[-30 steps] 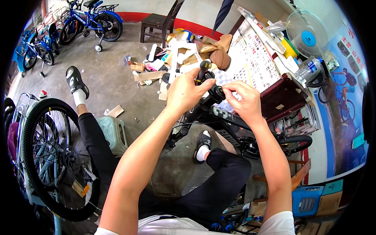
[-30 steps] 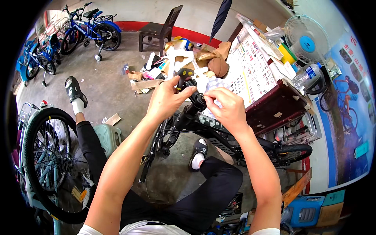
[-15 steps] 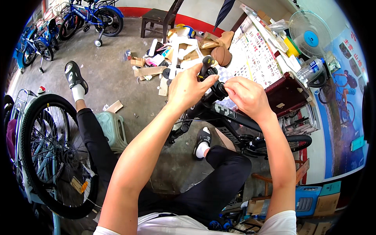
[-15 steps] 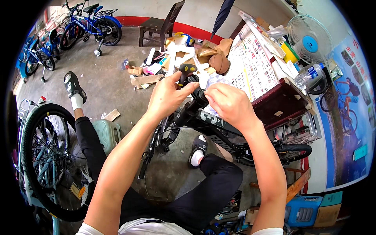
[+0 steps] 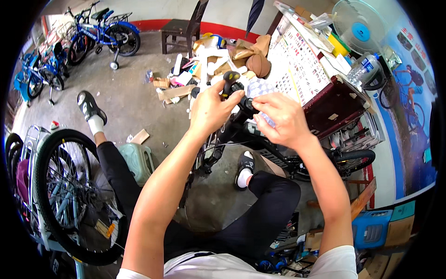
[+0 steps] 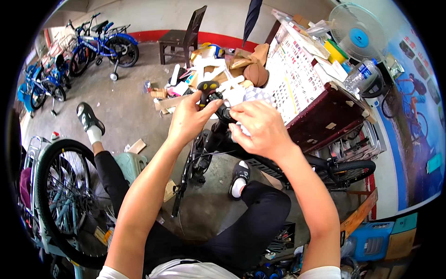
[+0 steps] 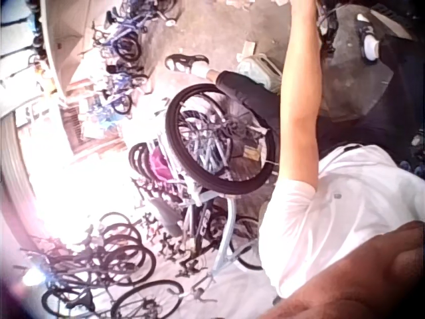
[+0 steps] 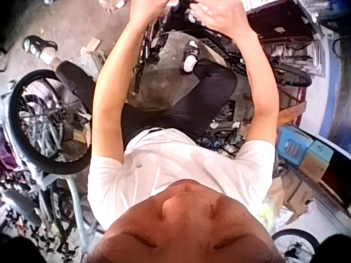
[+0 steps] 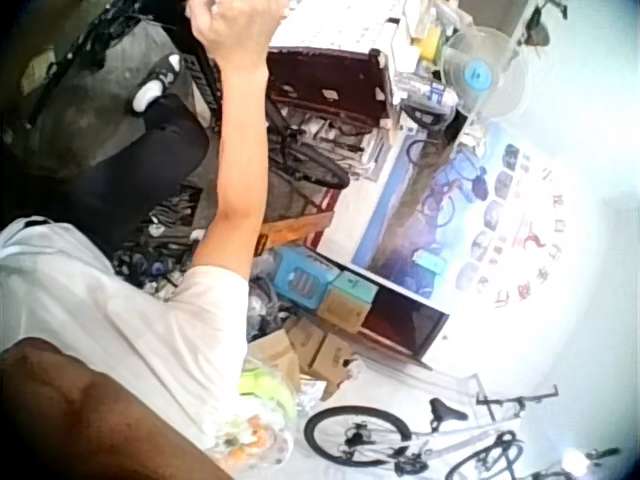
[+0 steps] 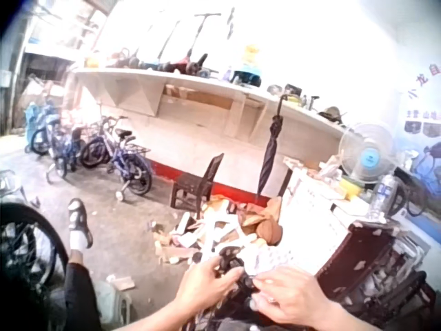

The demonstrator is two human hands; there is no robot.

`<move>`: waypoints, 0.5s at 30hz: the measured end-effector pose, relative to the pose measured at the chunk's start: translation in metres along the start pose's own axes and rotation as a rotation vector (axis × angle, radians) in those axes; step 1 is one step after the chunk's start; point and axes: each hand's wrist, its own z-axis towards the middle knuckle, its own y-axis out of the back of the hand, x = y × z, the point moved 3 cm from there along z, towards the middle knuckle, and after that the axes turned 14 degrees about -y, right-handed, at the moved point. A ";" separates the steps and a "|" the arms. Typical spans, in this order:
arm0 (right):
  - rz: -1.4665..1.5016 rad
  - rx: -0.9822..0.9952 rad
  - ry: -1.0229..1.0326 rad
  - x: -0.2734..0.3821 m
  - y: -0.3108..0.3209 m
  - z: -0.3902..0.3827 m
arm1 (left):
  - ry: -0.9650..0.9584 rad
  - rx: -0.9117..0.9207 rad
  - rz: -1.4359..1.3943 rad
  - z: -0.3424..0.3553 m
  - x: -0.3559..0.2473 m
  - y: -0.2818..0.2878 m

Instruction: The person removes the top cap bolt from a bicycle fork using a screwdriver and a T-handle hex wrench, adjusts the stem on the steerer tube by hand, and tightens the top cap bolt back into place with the hex wrench.

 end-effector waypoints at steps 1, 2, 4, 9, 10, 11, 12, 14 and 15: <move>0.080 -0.022 -0.090 -0.004 -0.009 -0.009 | -0.008 -0.020 -0.006 -0.002 0.004 0.000; 0.245 -0.001 -0.206 -0.014 -0.016 -0.022 | 0.010 0.013 0.019 -0.001 0.002 0.001; 0.365 -0.043 -0.274 -0.032 -0.022 -0.046 | -0.007 0.025 0.018 0.001 0.002 -0.006; 0.462 -0.117 -0.434 -0.021 -0.028 -0.059 | 0.056 0.051 0.089 0.000 -0.009 -0.002; 0.434 -0.111 -0.426 -0.018 -0.027 -0.056 | 0.047 0.062 0.100 -0.001 -0.009 -0.002; 0.353 -0.125 -0.392 -0.015 -0.028 -0.051 | 0.040 0.046 0.100 -0.002 -0.008 -0.001; 0.270 -0.139 -0.358 -0.011 -0.028 -0.045 | 0.033 0.030 0.098 -0.002 -0.008 0.000; 0.187 -0.204 -0.295 -0.010 -0.026 -0.037 | 0.028 0.025 0.103 -0.003 -0.010 -0.001; 0.144 -0.205 -0.261 -0.014 -0.030 -0.036 | 0.035 0.024 0.092 -0.002 -0.011 -0.002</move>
